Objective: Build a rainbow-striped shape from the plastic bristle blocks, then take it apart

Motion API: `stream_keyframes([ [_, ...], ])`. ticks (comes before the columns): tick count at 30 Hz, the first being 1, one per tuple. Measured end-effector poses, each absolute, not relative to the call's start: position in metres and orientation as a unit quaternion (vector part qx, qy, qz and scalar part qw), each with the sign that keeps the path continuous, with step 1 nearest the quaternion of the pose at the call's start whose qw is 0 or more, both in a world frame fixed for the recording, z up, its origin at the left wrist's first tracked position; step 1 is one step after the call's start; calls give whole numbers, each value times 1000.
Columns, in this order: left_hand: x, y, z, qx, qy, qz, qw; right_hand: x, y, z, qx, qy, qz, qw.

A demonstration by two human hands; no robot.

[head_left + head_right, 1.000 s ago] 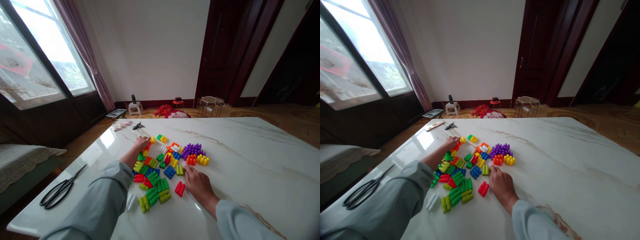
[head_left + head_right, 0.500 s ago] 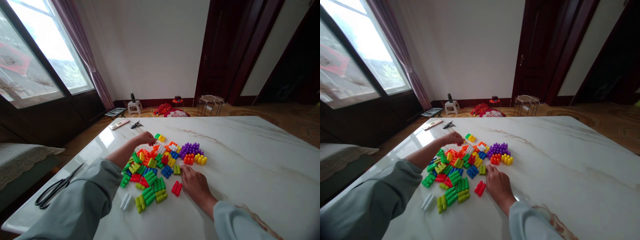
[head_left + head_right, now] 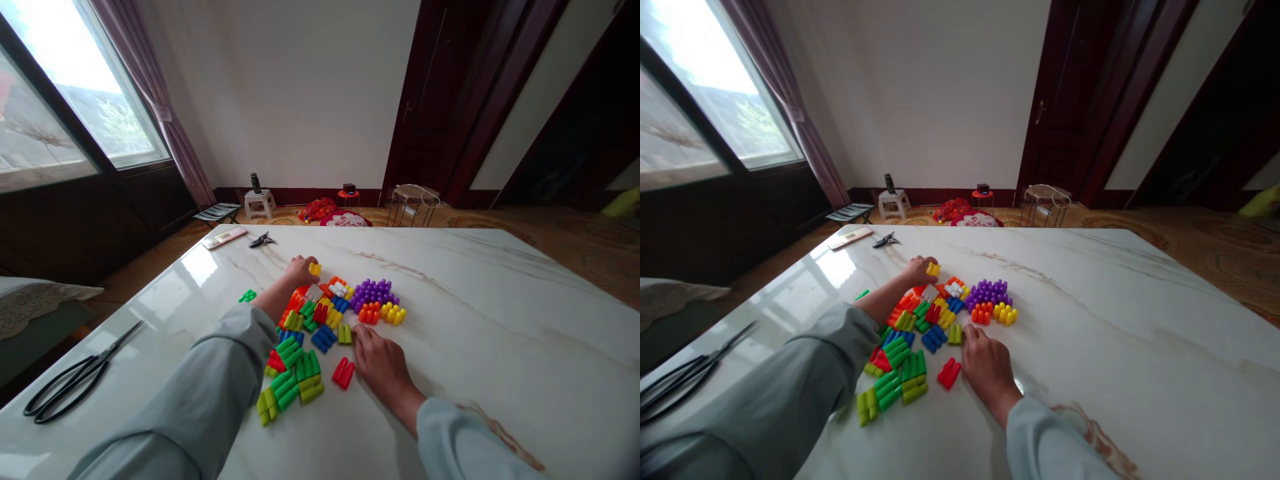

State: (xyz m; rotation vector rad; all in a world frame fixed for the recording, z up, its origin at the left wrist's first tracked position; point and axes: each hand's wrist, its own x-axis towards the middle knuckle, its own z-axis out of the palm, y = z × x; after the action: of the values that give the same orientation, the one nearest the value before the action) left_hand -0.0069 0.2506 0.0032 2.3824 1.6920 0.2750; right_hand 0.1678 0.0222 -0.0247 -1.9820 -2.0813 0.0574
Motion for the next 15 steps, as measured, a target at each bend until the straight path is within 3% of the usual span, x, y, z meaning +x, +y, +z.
stream_keyframes([
  [7,-20,238,10,817,557,123,88,169,22,-24,-675,-723,12,142],
  [15,-45,186,50,824,528,179,101,167,20,-22,-673,-724,2,151],
])
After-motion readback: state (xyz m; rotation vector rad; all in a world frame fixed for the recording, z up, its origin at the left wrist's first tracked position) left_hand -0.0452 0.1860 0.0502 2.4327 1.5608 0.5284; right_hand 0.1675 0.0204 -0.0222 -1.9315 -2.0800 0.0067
